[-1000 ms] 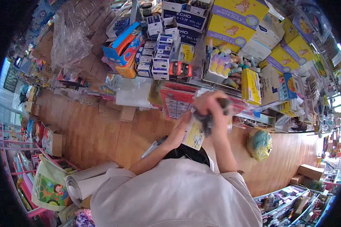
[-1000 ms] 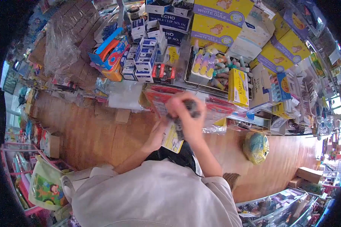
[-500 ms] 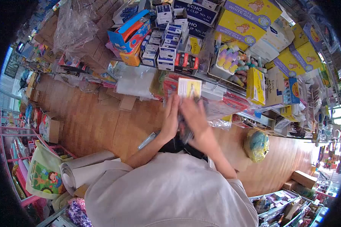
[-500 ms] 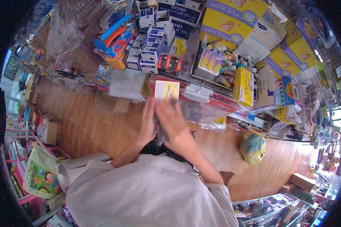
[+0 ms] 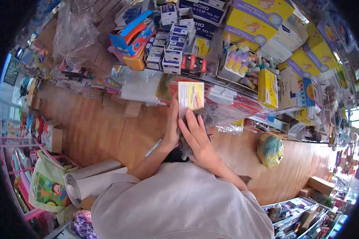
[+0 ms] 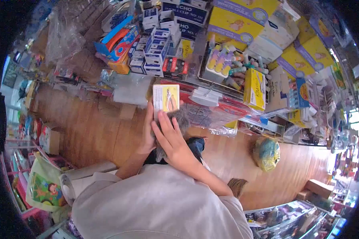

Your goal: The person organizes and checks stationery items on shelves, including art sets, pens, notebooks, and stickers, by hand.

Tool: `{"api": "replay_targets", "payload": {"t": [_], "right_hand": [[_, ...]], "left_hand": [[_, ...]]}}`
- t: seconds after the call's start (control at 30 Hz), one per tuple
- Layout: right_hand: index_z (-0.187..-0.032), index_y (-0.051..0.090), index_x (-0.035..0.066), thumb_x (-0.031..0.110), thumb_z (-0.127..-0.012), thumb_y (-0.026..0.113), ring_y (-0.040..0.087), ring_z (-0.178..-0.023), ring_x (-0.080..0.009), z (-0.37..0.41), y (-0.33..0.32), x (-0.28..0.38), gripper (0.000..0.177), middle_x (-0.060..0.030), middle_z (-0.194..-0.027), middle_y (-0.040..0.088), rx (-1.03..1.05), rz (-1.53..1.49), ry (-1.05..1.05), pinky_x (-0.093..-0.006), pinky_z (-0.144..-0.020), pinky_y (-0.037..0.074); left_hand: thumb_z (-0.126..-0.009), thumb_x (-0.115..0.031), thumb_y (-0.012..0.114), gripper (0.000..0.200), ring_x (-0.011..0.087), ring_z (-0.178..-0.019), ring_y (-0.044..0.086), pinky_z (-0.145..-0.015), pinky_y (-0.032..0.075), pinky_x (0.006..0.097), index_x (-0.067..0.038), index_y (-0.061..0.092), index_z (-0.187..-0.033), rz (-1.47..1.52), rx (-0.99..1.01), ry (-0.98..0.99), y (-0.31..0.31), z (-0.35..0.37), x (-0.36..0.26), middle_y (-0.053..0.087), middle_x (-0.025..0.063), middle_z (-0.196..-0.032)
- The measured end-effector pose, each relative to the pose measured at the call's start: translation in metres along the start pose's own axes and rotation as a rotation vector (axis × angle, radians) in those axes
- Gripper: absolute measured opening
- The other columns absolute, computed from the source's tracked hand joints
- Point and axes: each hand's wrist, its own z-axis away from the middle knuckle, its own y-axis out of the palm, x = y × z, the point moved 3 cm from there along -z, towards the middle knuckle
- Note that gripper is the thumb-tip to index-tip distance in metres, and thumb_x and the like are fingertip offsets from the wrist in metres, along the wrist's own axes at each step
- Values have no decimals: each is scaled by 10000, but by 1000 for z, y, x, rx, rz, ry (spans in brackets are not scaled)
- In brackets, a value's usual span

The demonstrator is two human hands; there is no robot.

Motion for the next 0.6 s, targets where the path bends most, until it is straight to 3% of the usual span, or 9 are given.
{"api": "replay_targets", "payload": {"t": [0.1,0.13,0.17,0.2,0.33,0.4,0.43,0.53,0.6], "right_hand": [[-1388,296,-44,-91,-627,571,177,-1390,-393,-11,-12,-9,810,-273,-1477,183,-68,72,16,-546,-1096,183],[-1394,291,-36,-90,-637,570,181,-1387,-396,-23,-19,-18,809,-269,-1479,181,-128,122,18,-548,-1095,184],[-1403,276,-27,-99,-647,558,182,-1384,-401,-34,-26,-29,810,-267,-1482,171,-238,180,-3,-555,-1095,176],[-1414,274,-4,-41,-770,553,155,-1388,-403,-47,-35,-29,703,-265,-1490,152,-306,147,62,-526,-1115,134],[-1425,243,-6,-61,-679,565,122,-1399,-395,-40,-20,-30,815,-264,-1497,124,-188,121,58,-525,-1120,120],[-1391,277,-58,-98,-623,557,125,-1406,-377,-10,7,-19,819,-257,-1494,147,-78,-48,35,-535,-1117,140],[-1395,268,-56,-88,-610,584,133,-1405,-375,1,5,-9,847,-256,-1492,156,-3,-107,33,-532,-1117,145],[-1405,246,-49,-85,-608,593,132,-1404,-380,1,-7,-16,871,-257,-1490,161,-59,-102,15,-534,-1115,155],[-1419,235,-25,-96,-589,608,138,-1402,-373,-12,-29,-30,913,-239,-1498,156,-164,6,83,-525,-1123,142]], "left_hand": [[-1014,-395,230,543,219,-1324,334,-1108,236,332,-69,236,-1449,178,-57,-131,-3,13,15,311,95,-1464],[-1015,-392,224,548,202,-1348,291,-1116,218,336,-69,215,-1457,-186,79,105,7,19,-4,288,74,-1477],[-1015,-380,229,543,198,-1361,261,-1122,204,339,-70,206,-1461,-51,84,17,10,16,4,264,78,-1487],[-1015,-368,234,539,193,-1373,231,-1128,191,342,-72,197,-1464,84,91,-71,12,11,15,240,81,-1496],[-1010,-384,256,560,196,-1373,235,-1119,206,336,-64,190,-1464,137,1,-71,5,18,47,233,101,-1497],[-998,-447,265,599,211,-1313,352,-1086,270,328,-56,222,-1450,485,126,241,3,18,42,342,123,-1441],[-985,-494,264,620,222,-1236,447,-1056,323,335,-68,257,-1436,341,209,-141,-8,3,6,446,123,-1362],[-992,-479,253,583,211,-1239,441,-1061,320,353,-98,279,-1433,381,40,-230,4,12,14,455,115,-1354],[-1006,-432,253,553,200,-1289,380,-1081,284,354,-90,259,-1441,131,-26,-129,13,23,37,393,92,-1407]]}}
